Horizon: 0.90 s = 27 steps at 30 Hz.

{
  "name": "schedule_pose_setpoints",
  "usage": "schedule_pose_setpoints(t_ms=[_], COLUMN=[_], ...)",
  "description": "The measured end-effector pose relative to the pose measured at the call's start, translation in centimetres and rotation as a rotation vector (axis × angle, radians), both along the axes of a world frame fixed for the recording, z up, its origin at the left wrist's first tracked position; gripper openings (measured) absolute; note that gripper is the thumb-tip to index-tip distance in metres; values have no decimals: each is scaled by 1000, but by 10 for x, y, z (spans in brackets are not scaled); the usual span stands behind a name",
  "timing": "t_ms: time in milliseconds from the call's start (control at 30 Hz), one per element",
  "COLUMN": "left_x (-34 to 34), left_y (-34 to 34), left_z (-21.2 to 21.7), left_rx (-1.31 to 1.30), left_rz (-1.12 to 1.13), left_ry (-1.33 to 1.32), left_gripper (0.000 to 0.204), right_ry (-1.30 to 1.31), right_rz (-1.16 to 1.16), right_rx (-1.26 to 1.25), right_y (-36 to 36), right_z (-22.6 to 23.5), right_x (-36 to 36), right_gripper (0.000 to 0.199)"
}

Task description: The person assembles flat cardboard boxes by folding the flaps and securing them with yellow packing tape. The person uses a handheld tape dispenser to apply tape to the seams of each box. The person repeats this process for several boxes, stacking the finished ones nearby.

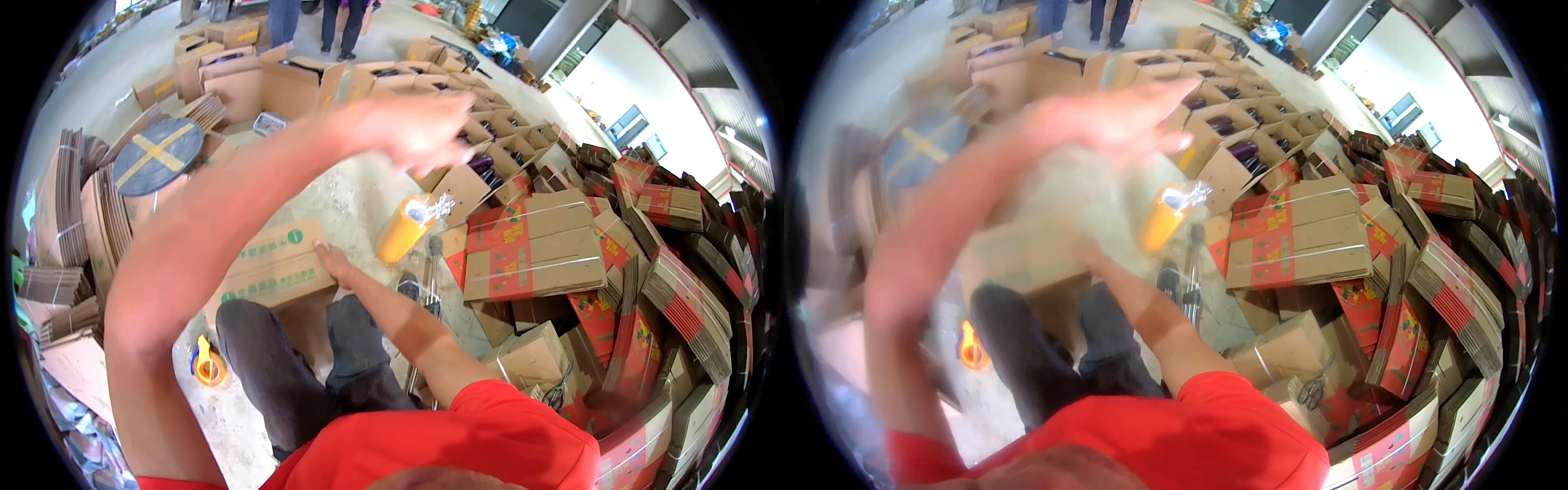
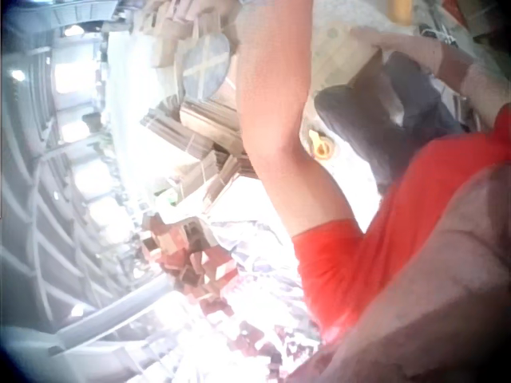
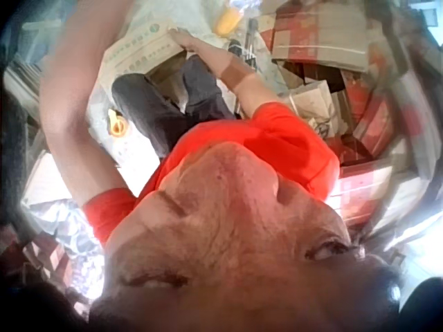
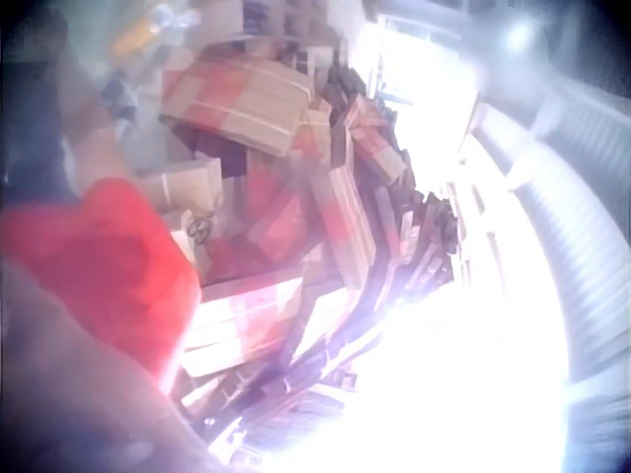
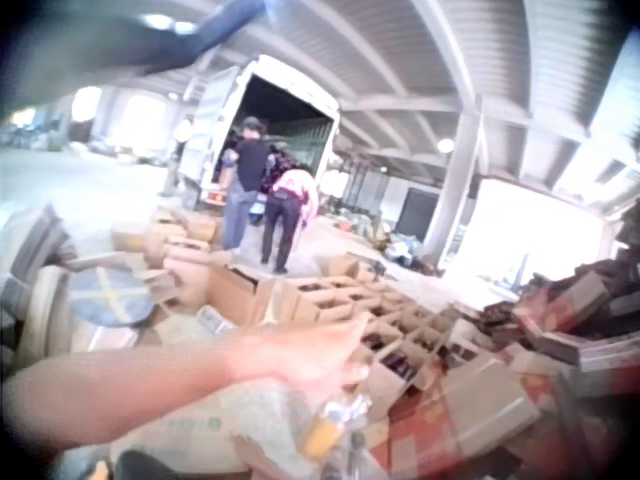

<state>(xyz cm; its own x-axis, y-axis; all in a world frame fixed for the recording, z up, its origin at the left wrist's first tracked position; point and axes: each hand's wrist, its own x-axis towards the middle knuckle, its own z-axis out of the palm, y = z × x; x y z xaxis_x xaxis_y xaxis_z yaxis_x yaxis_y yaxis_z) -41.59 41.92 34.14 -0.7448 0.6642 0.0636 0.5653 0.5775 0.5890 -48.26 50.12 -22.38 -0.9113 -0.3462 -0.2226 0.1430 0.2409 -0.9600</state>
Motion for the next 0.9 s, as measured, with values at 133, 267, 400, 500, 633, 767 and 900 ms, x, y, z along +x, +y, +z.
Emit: schedule_pose_setpoints(t_ms=[133, 267, 400, 500, 633, 767, 900], left_x=[4, 10, 94, 173, 302, 371, 369], left_y=[-18, -72, -252, -275, -264, -247, -239], left_z=[-27, -160, -374, -444, -533, -566, -586], left_rx=[21, 163, 377, 457, 91, -82, -274], left_rz=[48, 175, 850, 1476, 1678, 1780, 1783], left_ry=[398, 138, 334, 359, 169, 97, 72], left_gripper=[71, 68, 49, 39, 30, 35, 43], right_ry=[-165, -12, 129, 524, -212, -351, -293], right_rz=[-6, -31, 122, 388, 81, 32, 81], right_rx=[-82, 91, 127, 464, 162, -31, 68], right_y=[-35, 12, -41, 17, 2, -19, -8], right_z=[64, 54, 105, 39, 104, 110, 110], right_x=[18, 7, 27, -3, 14, 27, 21], right_gripper=[66, 65, 62, 55, 65, 66, 69])
